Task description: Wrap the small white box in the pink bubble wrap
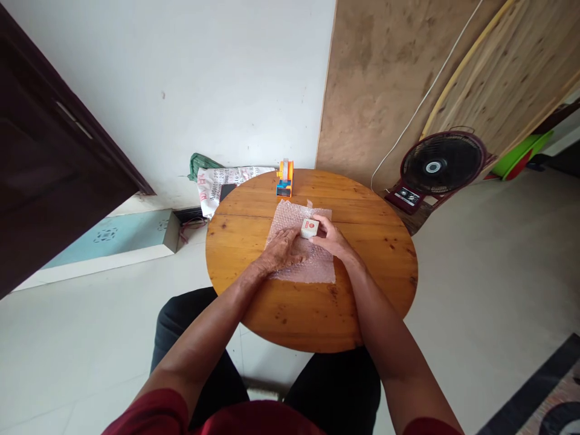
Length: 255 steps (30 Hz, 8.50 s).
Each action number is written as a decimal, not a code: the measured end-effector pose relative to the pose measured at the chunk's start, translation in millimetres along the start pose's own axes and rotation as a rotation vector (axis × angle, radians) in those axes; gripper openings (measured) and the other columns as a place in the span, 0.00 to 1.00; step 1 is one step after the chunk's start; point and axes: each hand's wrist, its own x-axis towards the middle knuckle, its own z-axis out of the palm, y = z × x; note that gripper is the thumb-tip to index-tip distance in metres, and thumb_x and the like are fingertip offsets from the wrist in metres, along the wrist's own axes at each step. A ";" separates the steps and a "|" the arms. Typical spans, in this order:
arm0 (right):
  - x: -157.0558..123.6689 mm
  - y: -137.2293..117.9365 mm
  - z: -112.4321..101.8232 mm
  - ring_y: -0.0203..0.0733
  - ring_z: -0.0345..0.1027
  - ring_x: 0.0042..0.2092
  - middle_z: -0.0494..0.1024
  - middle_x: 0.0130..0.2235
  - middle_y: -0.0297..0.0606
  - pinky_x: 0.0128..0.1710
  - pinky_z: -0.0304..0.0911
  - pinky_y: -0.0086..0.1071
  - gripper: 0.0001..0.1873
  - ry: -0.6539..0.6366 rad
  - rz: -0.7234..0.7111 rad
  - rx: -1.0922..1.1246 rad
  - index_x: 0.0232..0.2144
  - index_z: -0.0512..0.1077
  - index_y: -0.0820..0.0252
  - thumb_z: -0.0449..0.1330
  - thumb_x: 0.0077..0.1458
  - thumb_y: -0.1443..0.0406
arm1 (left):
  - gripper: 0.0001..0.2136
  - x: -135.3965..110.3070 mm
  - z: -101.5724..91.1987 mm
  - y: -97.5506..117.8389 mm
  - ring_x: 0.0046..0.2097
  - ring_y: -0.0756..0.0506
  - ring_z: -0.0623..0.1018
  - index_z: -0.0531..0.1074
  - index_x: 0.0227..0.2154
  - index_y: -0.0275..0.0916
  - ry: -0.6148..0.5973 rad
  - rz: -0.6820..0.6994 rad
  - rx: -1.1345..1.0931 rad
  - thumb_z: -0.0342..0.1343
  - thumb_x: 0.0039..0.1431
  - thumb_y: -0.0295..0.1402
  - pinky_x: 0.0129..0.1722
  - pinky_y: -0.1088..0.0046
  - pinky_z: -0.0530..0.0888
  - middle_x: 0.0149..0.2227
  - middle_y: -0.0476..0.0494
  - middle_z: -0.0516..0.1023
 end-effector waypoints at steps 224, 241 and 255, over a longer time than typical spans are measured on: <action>-8.4 -30.8 0.7 0.37 0.61 0.27 0.69 0.23 0.30 0.28 0.53 0.30 0.12 -0.010 0.170 -0.016 0.22 0.72 0.58 0.64 0.43 0.56 | 0.18 16.2 -16.5 16.3 0.25 0.53 0.66 0.71 0.23 0.34 0.195 -0.340 -0.659 0.68 0.42 0.45 0.25 0.76 0.60 0.23 0.48 0.74; -6.5 -26.8 2.8 0.37 0.62 0.27 0.70 0.25 0.30 0.29 0.55 0.31 0.08 -0.014 0.077 -0.013 0.25 0.68 0.57 0.61 0.45 0.59 | 0.20 19.1 -18.9 21.8 0.23 0.55 0.64 0.69 0.23 0.35 0.168 -0.428 -0.721 0.70 0.36 0.44 0.22 0.78 0.58 0.21 0.52 0.71; -10.1 -23.5 8.8 0.42 0.72 0.39 0.78 0.35 0.35 0.43 0.66 0.35 0.11 0.071 -0.215 -0.306 0.33 0.71 0.55 0.54 0.48 0.72 | 0.16 18.9 -16.1 16.5 0.24 0.55 0.64 0.69 0.24 0.36 0.192 -0.384 -0.724 0.66 0.40 0.42 0.23 0.78 0.58 0.22 0.52 0.70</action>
